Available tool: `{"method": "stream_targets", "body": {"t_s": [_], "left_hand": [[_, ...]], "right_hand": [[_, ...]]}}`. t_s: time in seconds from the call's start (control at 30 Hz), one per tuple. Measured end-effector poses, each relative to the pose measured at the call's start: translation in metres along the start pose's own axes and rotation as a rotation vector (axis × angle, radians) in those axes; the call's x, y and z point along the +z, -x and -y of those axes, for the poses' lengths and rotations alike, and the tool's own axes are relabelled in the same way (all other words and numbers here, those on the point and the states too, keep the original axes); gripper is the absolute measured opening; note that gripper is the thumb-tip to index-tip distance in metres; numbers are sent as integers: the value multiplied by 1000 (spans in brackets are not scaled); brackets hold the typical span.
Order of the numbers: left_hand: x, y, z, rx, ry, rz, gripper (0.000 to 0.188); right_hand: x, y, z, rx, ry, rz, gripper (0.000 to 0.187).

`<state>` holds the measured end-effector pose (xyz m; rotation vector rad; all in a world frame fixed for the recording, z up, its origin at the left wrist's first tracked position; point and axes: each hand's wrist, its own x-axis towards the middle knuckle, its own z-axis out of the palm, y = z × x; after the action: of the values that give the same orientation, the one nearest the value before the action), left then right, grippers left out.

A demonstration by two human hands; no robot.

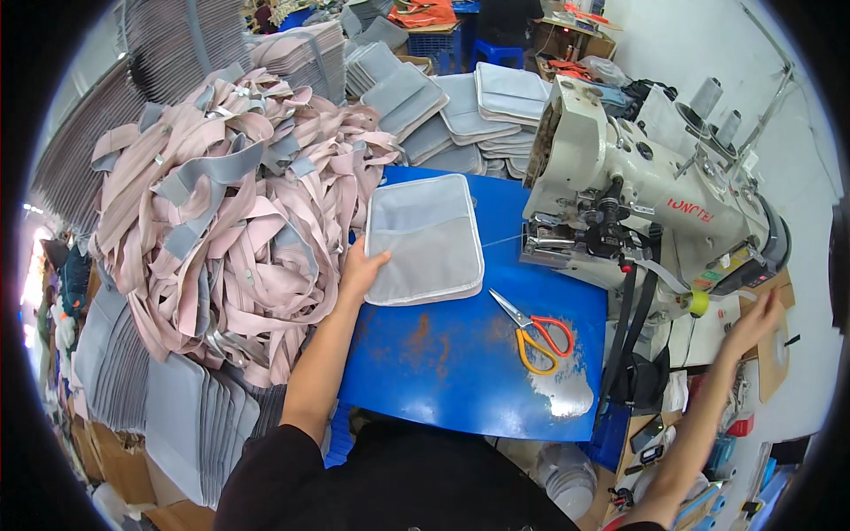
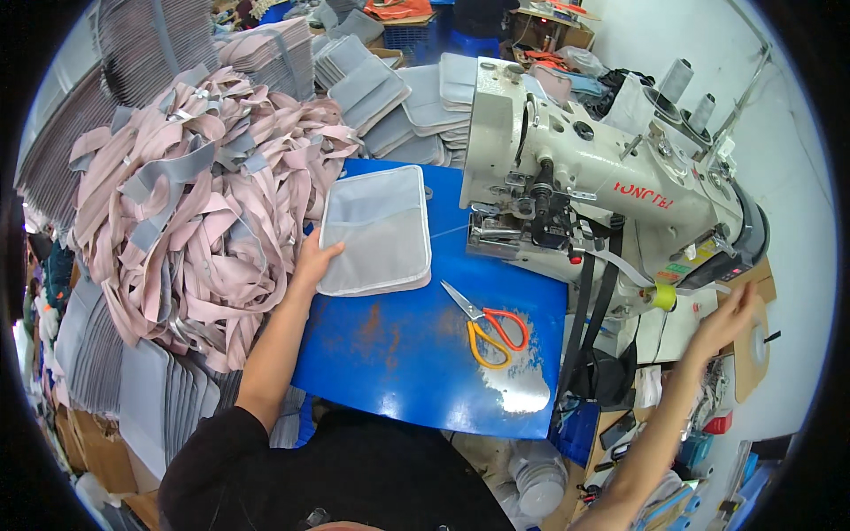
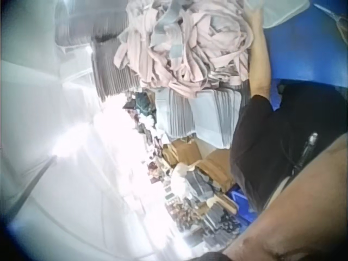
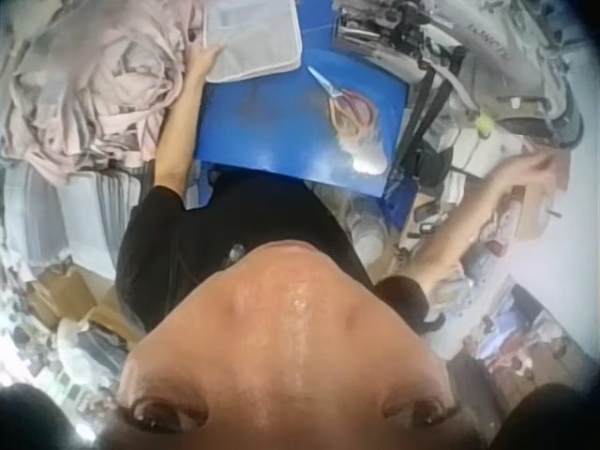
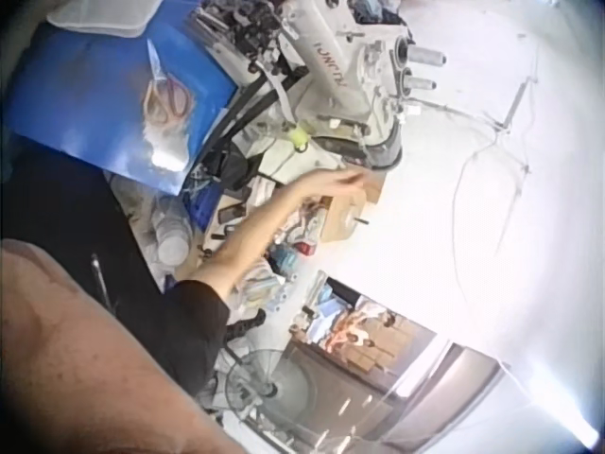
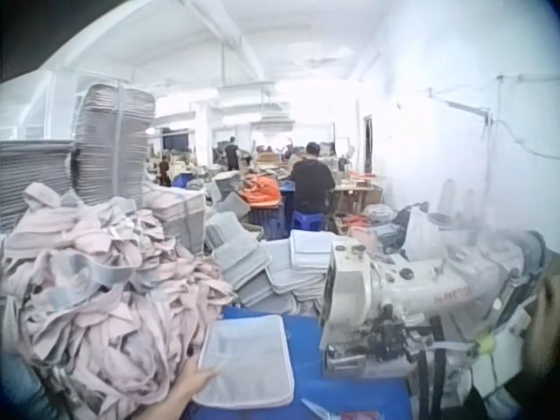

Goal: The person assembles light blue fabric face masks by hand in a factory setting. They pick up a mask body and a pink elastic strap, insert the strap into the mask's side pockets, and then place the finished mask onto a sewing machine. The person repeats this process for multiple units, handling the fabric and straps with both hands.

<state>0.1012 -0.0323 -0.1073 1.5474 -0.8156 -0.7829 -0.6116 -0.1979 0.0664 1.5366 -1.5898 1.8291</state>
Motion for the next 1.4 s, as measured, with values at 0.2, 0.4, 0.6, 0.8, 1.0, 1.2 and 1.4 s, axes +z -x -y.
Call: {"method": "stream_targets", "body": {"t_s": [0.2, 0.4, 0.6, 0.8, 1.0, 1.2, 1.4], "left_hand": [[14, -14, 17, 3, 128, 48, 45], [8, -5, 10, -18, 115, 73, 48], [9, -4, 8, -43, 114, 60, 46], [17, 1, -12, -85, 211, 82, 44], [38, 116, -121, 435, -205, -76, 41], [16, 207, -107, 940, -900, 173, 58], [-14, 243, -84, 623, -1050, 562, 41]], "right_hand": [[-1, 228, 201, -203, -60, 1212, 59], [29, 219, 189, 174, 66, 1739, 74], [58, 245, 226, 194, -136, 1551, 73], [100, 261, 232, 143, -105, 1335, 69], [48, 257, 191, -49, 125, 1275, 52], [5, 248, 174, -147, 74, 1238, 52], [6, 261, 156, -275, -43, 1228, 50]]}}
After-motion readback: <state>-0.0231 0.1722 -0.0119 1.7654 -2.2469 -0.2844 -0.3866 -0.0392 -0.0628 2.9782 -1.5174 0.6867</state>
